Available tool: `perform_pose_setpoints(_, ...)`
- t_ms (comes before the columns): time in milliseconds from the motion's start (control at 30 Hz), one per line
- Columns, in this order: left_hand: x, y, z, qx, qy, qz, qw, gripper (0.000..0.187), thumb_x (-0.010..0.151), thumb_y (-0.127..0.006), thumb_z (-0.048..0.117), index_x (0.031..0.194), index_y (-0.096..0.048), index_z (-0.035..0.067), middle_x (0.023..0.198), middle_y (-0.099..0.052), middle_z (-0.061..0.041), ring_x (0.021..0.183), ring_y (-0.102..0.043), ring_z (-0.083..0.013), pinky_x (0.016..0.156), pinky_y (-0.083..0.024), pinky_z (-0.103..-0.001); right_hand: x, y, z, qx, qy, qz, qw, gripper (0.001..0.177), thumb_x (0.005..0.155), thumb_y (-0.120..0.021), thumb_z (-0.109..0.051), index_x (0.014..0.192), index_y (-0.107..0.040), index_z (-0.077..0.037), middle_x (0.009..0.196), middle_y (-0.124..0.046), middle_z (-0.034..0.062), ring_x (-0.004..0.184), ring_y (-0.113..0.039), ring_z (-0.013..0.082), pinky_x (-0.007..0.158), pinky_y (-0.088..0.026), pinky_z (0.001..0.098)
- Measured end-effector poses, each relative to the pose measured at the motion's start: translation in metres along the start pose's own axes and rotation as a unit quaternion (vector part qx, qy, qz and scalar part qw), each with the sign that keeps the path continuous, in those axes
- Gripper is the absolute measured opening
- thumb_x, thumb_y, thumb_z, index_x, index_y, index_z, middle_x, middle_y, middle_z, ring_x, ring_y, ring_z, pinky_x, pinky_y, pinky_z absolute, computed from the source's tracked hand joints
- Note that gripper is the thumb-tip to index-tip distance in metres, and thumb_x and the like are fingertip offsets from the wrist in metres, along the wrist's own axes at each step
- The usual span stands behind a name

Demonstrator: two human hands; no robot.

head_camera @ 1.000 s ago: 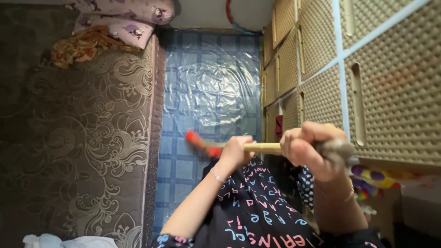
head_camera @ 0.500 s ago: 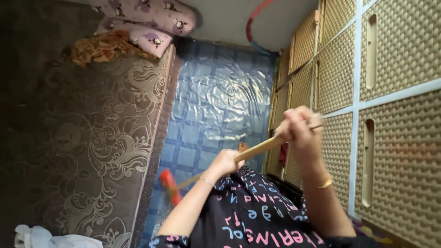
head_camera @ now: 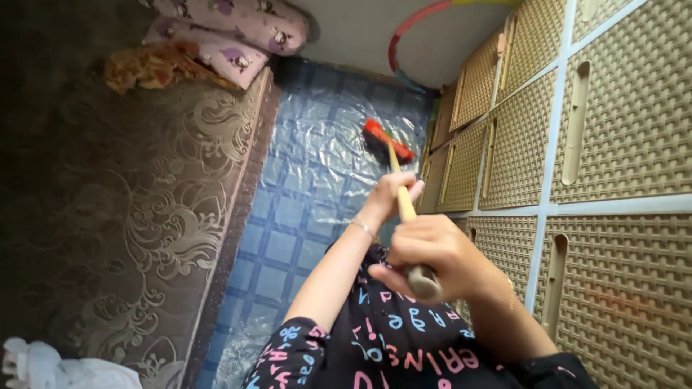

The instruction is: Sweeping the floor with a broom.

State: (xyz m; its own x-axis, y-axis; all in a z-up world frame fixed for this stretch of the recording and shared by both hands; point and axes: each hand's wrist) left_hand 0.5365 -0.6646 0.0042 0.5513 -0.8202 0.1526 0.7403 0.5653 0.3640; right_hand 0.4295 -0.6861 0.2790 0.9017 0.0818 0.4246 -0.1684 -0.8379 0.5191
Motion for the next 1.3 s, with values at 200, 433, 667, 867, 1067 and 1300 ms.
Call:
perform_pose_setpoints(200,0.002,-0.003,-0.011,0.022,-0.017,0.025,0.999,0.027,0.093,-0.071,0.022,0.074,-0.058,0.007,0.072,-0.064,-0.018,0.069,-0.065,-0.0388,0.06,-0.05,-0.044,0.005,0.045,0.031,0.112,0.005,0.021,0.994,0.03,0.089,-0.074,-0.013,0.07,-0.053,-0.008,0.062,-0.055,0.0034,0.054,-0.055,0.0153,0.051,-0.042,0.0319)
perform_pose_setpoints(433,-0.073,0.038,-0.057,0.05,0.034,0.003,0.998,0.01,0.081,-0.073,0.016,0.086,-0.067,0.01,0.082,-0.069,-0.017,0.077,-0.069,-0.0392,0.065,-0.055,-0.043,0.006,0.027,0.096,0.351,-0.225,0.136,0.899,0.031,0.102,-0.062,-0.003,0.074,-0.048,-0.004,0.065,-0.051,0.0016,0.056,-0.045,0.0074,0.049,-0.034,0.0245)
perform_pose_setpoints(667,-0.129,0.031,-0.14,0.15,0.163,-0.027,0.975,0.011,0.082,-0.07,0.021,0.081,-0.074,0.011,0.079,-0.072,-0.016,0.077,-0.071,-0.0386,0.069,-0.058,-0.044,-0.006,-0.028,0.193,0.39,-0.295,0.14,0.861,0.036,0.1,-0.064,-0.006,0.067,-0.05,-0.008,0.058,-0.053,0.0003,0.053,-0.053,0.0112,0.054,-0.049,0.0297)
perform_pose_setpoints(867,-0.051,0.021,-0.052,0.075,0.073,-0.041,0.994,0.013,0.082,-0.073,0.026,0.088,-0.073,0.014,0.083,-0.072,-0.014,0.077,-0.072,-0.0355,0.068,-0.058,-0.042,-0.008,0.049,0.172,0.271,-0.161,0.224,0.922,0.039,0.102,-0.054,-0.001,0.064,-0.052,-0.01,0.053,-0.046,-0.0027,0.044,-0.045,0.0063,0.042,-0.035,0.0219)
perform_pose_setpoints(1067,0.036,-0.016,0.031,0.048,-0.057,-0.061,0.995,0.022,0.086,-0.073,0.026,0.08,-0.06,0.009,0.074,-0.066,-0.015,0.073,-0.068,-0.0366,0.064,-0.053,-0.045,0.008,0.128,0.059,0.033,0.078,0.079,0.993,0.028,0.1,-0.055,-0.009,0.072,-0.051,-0.01,0.057,-0.041,-0.0021,0.044,-0.04,0.0111,0.045,-0.033,0.0306)
perform_pose_setpoints(1300,0.09,-0.026,-0.019,-0.03,-0.027,0.037,0.998,0.027,0.093,-0.069,0.025,0.075,-0.06,0.007,0.069,-0.062,-0.017,0.064,-0.065,-0.0343,0.06,-0.051,-0.042,0.035,0.059,0.064,0.008,0.037,-0.042,0.998,0.035,0.085,-0.079,-0.011,0.066,-0.049,-0.01,0.061,-0.05,0.0031,0.053,-0.052,0.0212,0.053,-0.038,0.036)
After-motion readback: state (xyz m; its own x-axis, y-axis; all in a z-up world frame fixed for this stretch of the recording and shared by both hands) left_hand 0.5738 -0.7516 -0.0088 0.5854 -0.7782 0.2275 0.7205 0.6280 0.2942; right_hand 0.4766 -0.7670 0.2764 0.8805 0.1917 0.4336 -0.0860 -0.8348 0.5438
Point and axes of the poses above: each hand's wrist, its own x-axis towards the middle knuckle, its own y-axis out of the back of the hand, z = x × y
